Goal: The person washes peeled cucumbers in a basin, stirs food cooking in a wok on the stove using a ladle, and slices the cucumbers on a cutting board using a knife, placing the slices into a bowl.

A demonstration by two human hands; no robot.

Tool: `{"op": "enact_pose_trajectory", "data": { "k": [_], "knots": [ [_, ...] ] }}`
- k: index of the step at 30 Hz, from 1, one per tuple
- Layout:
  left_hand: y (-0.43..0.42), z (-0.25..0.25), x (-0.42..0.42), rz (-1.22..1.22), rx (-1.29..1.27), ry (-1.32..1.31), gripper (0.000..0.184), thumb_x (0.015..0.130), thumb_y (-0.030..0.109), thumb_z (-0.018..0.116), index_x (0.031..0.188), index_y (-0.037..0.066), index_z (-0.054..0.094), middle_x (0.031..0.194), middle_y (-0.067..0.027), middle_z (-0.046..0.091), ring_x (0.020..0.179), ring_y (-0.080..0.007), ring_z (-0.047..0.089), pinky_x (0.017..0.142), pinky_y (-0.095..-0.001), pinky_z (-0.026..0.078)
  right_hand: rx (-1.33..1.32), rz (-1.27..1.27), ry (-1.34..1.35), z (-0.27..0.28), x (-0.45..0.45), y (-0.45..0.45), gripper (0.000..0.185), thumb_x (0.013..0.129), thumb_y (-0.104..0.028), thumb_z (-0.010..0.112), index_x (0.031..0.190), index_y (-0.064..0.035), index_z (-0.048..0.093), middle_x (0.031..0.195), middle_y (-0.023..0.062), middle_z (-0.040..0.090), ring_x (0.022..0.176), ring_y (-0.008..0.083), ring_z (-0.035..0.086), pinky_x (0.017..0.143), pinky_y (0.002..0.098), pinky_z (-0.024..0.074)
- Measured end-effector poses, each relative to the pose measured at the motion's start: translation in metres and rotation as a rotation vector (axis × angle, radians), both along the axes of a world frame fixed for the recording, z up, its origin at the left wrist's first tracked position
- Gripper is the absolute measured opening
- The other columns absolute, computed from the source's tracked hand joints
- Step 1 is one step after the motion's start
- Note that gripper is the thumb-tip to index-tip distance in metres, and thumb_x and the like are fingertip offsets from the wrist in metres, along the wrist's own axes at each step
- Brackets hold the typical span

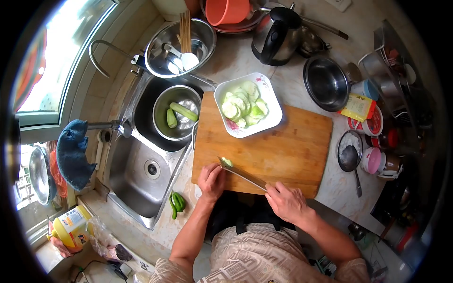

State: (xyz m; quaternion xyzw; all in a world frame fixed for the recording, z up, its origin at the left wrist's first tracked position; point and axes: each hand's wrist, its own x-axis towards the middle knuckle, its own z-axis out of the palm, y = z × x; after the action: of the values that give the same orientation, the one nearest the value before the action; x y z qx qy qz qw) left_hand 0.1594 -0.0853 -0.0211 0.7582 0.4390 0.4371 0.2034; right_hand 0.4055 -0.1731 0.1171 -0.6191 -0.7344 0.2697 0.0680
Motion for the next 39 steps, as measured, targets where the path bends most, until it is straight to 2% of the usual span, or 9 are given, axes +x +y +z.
{"op": "enact_pose_trajectory", "data": {
  "k": [10, 14, 21, 24, 28, 30, 34, 35, 39],
  "knots": [
    [0.0, -0.005, -0.001, -0.007, -0.012, 0.05, 0.029, 0.073, -0.006, 0.077, 0.1, 0.002, 0.069, 0.1, -0.0127, 0.069, 0.082, -0.0309, 0.066, 0.071, -0.0397, 0.052, -0.072, 0.034, -0.047, 0.001, -0.001, -0.002, 0.027, 0.095, -0.025, 0.067, 0.115, -0.0064, 0.066, 0.085, 0.0122, 0.059, 0.066, 0.0346, 0.066, 0.056, 0.0472, 0.052],
    [0.0, -0.003, 0.0, -0.013, -0.014, 0.069, 0.029, 0.074, -0.004, 0.078, 0.1, 0.003, 0.069, 0.1, -0.0122, 0.069, 0.083, -0.0306, 0.066, 0.071, -0.0397, 0.051, -0.102, 0.038, -0.036, -0.022, 0.001, 0.001, 0.027, 0.095, -0.024, 0.067, 0.116, -0.0068, 0.066, 0.086, 0.0124, 0.059, 0.068, 0.035, 0.066, 0.059, 0.0477, 0.0522],
    [0.005, 0.009, 0.001, 0.057, -0.107, 0.057, 0.033, 0.076, 0.002, 0.08, 0.107, 0.004, 0.07, 0.1, -0.0116, 0.069, 0.084, -0.0309, 0.066, 0.074, -0.0396, 0.052, 0.047, 0.016, -0.004, -0.004, 0.01, 0.001, 0.028, 0.093, -0.022, 0.07, 0.115, -0.006, 0.069, 0.084, 0.0103, 0.059, 0.068, 0.0305, 0.067, 0.058, 0.043, 0.052],
    [0.017, 0.033, 0.006, -0.029, -0.202, 0.273, 0.037, 0.08, 0.005, 0.08, 0.116, 0.004, 0.071, 0.1, -0.0125, 0.07, 0.086, -0.0321, 0.066, 0.076, -0.0405, 0.053, 0.169, 0.045, -0.024, 0.009, 0.022, 0.003, 0.03, 0.089, -0.02, 0.074, 0.115, -0.0046, 0.071, 0.083, 0.0088, 0.058, 0.066, 0.0266, 0.065, 0.057, 0.0404, 0.0515],
    [0.027, 0.025, 0.015, 0.078, -0.365, 0.047, 0.037, 0.085, 0.005, 0.076, 0.121, 0.003, 0.07, 0.098, -0.0128, 0.07, 0.084, -0.029, 0.067, 0.074, -0.0382, 0.054, 0.288, 0.049, -0.094, 0.025, 0.039, 0.012, 0.035, 0.082, -0.016, 0.078, 0.114, -0.0043, 0.072, 0.082, 0.0079, 0.058, 0.065, 0.0259, 0.063, 0.058, 0.0381, 0.0507],
    [0.035, 0.037, 0.022, 0.19, -0.481, -0.14, 0.035, 0.086, 0.004, 0.076, 0.12, 0.002, 0.069, 0.098, -0.0129, 0.071, 0.083, -0.027, 0.067, 0.072, -0.036, 0.055, 0.317, 0.027, -0.151, 0.034, 0.05, 0.02, 0.043, 0.077, -0.014, 0.079, 0.118, -0.0032, 0.07, 0.085, 0.0086, 0.058, 0.072, 0.0267, 0.063, 0.063, 0.0388, 0.0506],
    [0.067, 0.084, 0.046, 0.051, -0.141, -0.149, 0.032, 0.084, 0.004, 0.077, 0.116, 0.004, 0.071, 0.098, -0.011, 0.071, 0.079, -0.0246, 0.065, 0.069, -0.0349, 0.052, 0.345, -0.015, -0.246, 0.038, 0.068, 0.04, 0.05, 0.075, -0.015, 0.081, 0.121, -0.0028, 0.066, 0.089, 0.0097, 0.057, 0.079, 0.0278, 0.063, 0.069, 0.0405, 0.0494],
    [0.076, 0.101, 0.054, -0.03, -0.098, -0.057, 0.032, 0.083, 0.013, 0.081, 0.114, 0.007, 0.072, 0.095, -0.0089, 0.069, 0.079, -0.024, 0.062, 0.071, -0.0363, 0.048, 0.345, -0.02, -0.263, 0.038, 0.07, 0.046, 0.05, 0.075, -0.016, 0.081, 0.121, -0.0029, 0.066, 0.089, 0.0098, 0.057, 0.079, 0.0278, 0.063, 0.069, 0.0406, 0.0492],
    [0.122, 0.106, 0.084, -0.292, 0.022, 0.238, 0.028, 0.086, 0.025, 0.079, 0.109, 0.011, 0.073, 0.097, -0.0064, 0.068, 0.086, -0.0246, 0.061, 0.076, -0.0389, 0.043, 0.36, -0.023, -0.29, 0.041, 0.073, 0.059, 0.046, 0.077, -0.017, 0.081, 0.118, -0.0033, 0.066, 0.089, 0.0099, 0.057, 0.079, 0.0289, 0.062, 0.07, 0.0415, 0.0488]
  ]
}}
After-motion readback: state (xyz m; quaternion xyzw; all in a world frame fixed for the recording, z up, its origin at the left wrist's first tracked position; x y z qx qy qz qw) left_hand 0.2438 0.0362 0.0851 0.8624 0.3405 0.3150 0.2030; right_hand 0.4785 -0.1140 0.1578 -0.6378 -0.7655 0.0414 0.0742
